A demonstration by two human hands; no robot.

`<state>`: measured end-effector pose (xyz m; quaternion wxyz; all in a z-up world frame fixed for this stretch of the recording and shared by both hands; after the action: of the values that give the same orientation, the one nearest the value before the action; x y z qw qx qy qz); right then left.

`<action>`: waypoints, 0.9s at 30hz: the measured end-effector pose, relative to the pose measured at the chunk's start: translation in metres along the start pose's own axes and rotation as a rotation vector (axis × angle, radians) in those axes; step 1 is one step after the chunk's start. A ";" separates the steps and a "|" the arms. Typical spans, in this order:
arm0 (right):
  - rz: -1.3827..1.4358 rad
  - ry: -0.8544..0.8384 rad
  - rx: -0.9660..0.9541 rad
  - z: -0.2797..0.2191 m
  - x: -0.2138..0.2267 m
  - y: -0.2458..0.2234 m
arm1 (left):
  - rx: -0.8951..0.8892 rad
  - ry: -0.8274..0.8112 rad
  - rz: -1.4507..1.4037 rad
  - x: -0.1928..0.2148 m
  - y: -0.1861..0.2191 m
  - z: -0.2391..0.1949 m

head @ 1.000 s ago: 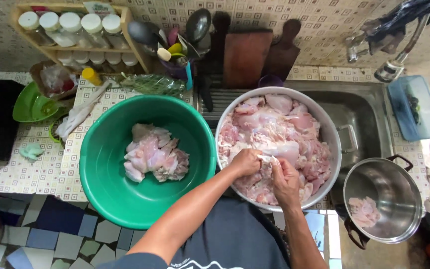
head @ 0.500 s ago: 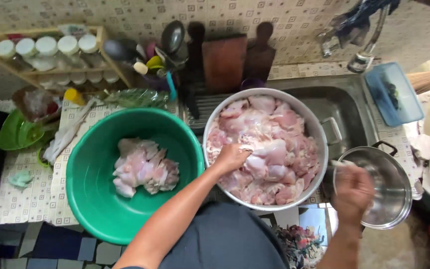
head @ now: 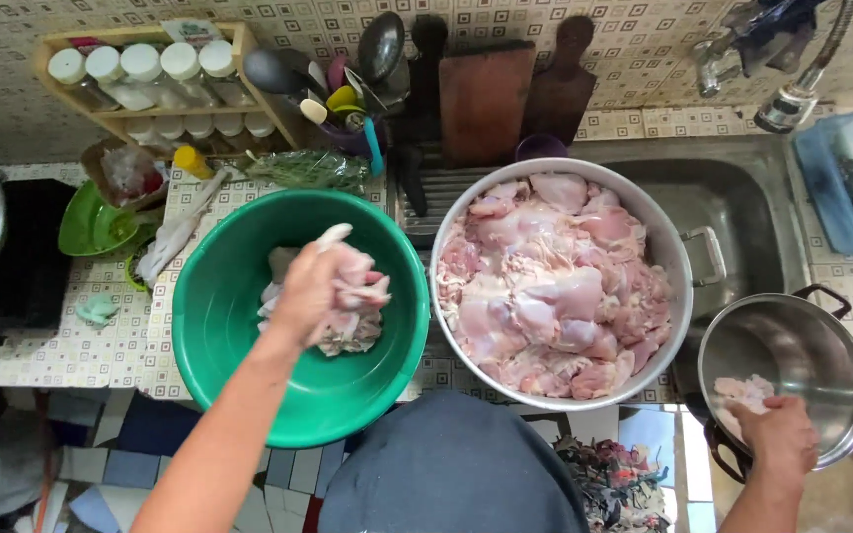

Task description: Sorting raw chicken pieces from a large bowl into separate containers by hand.

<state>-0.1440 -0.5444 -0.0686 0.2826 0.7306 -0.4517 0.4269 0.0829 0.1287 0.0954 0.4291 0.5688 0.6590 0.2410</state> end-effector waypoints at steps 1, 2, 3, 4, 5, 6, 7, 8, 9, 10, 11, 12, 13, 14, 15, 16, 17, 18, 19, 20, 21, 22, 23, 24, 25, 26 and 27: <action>-0.043 -0.038 0.002 0.008 -0.003 0.003 | -0.038 0.062 0.064 0.015 0.007 -0.005; -0.040 -0.042 0.005 -0.005 0.007 -0.003 | -0.039 0.066 0.068 0.039 -0.012 0.007; -0.021 -0.081 0.007 -0.017 0.014 -0.009 | 0.031 0.209 0.343 0.076 -0.032 0.014; -0.002 -0.120 0.009 -0.029 0.021 -0.015 | 0.104 0.353 0.616 0.113 -0.048 0.020; -0.006 -0.124 0.017 -0.027 0.023 -0.016 | 0.106 0.362 0.615 0.129 -0.071 0.032; -0.031 -0.127 0.019 -0.025 0.024 -0.016 | 0.148 0.412 0.691 0.149 -0.093 0.041; -0.058 -0.124 0.021 -0.023 0.028 -0.017 | 0.190 0.459 0.762 0.168 -0.118 0.051; -0.064 -0.123 0.028 -0.019 0.030 -0.014 | 0.191 0.466 0.755 0.171 -0.132 0.055; -0.056 -0.097 0.010 -0.016 0.032 -0.008 | 0.231 0.476 0.795 0.177 -0.148 0.058; -0.047 -0.071 -0.008 -0.013 0.035 -0.003 | 0.272 0.486 0.834 0.182 -0.164 0.061; -0.047 -0.071 -0.012 -0.028 0.044 -0.008 | 0.273 0.482 0.836 0.165 -0.164 0.052; -0.009 -0.052 0.021 -0.042 0.055 -0.016 | -0.098 0.536 1.002 0.134 -0.128 0.042; 0.032 -0.030 0.055 -0.056 0.067 -0.026 | -0.486 0.578 1.145 0.095 -0.097 0.022; 0.035 -0.027 0.051 -0.059 0.070 -0.033 | -0.489 0.574 1.144 0.060 -0.075 0.015; 0.108 0.022 0.169 -0.068 0.078 -0.049 | -0.685 0.455 1.173 0.009 -0.048 0.000; 0.182 0.074 0.285 -0.079 0.086 -0.065 | -0.880 0.330 1.192 -0.041 -0.023 -0.020; 0.179 0.071 0.282 -0.102 0.087 -0.084 | -0.875 0.327 1.193 -0.049 -0.029 -0.007; 0.262 0.027 0.474 -0.131 0.088 -0.121 | -0.838 0.250 1.268 -0.064 -0.040 0.009; 0.361 -0.002 0.667 -0.162 0.092 -0.160 | -0.820 0.169 1.343 -0.079 -0.044 0.030; 0.374 0.007 0.664 -0.187 0.082 -0.188 | -0.836 0.163 1.347 -0.080 -0.043 0.047; 0.459 -0.062 0.947 -0.230 0.073 -0.234 | -0.895 0.144 1.250 -0.079 -0.039 0.060; 0.539 -0.126 1.232 -0.277 0.067 -0.276 | -0.950 0.125 1.150 -0.078 -0.037 0.073; 0.545 -0.123 1.221 -0.275 0.040 -0.298 | -0.951 0.111 1.153 -0.080 -0.039 0.081; 0.281 -0.282 1.174 -0.274 -0.014 -0.327 | -0.932 0.112 1.101 -0.076 -0.040 0.090; 0.014 -0.429 1.113 -0.271 -0.064 -0.353 | -0.919 0.120 1.044 -0.073 -0.038 0.101; 0.019 -0.422 1.109 -0.253 -0.097 -0.374 | -0.926 0.113 1.042 -0.074 -0.035 0.097; 0.024 -0.389 1.312 -0.253 -0.123 -0.405 | -0.921 0.093 1.019 -0.074 -0.032 0.095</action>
<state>0.0999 -0.1158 -0.0677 -0.3096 0.8091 -0.1505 0.4763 0.1442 0.0342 0.0424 0.4313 0.5565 0.1575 0.6925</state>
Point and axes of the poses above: each hand's wrist, its own z-axis towards the middle knuckle, its own x-axis out of the back of the hand, y = z × x, the point moved 10 cm from there along z, towards the middle knuckle, and after that the axes turned 8 degrees about -y, right-handed, at the moved point
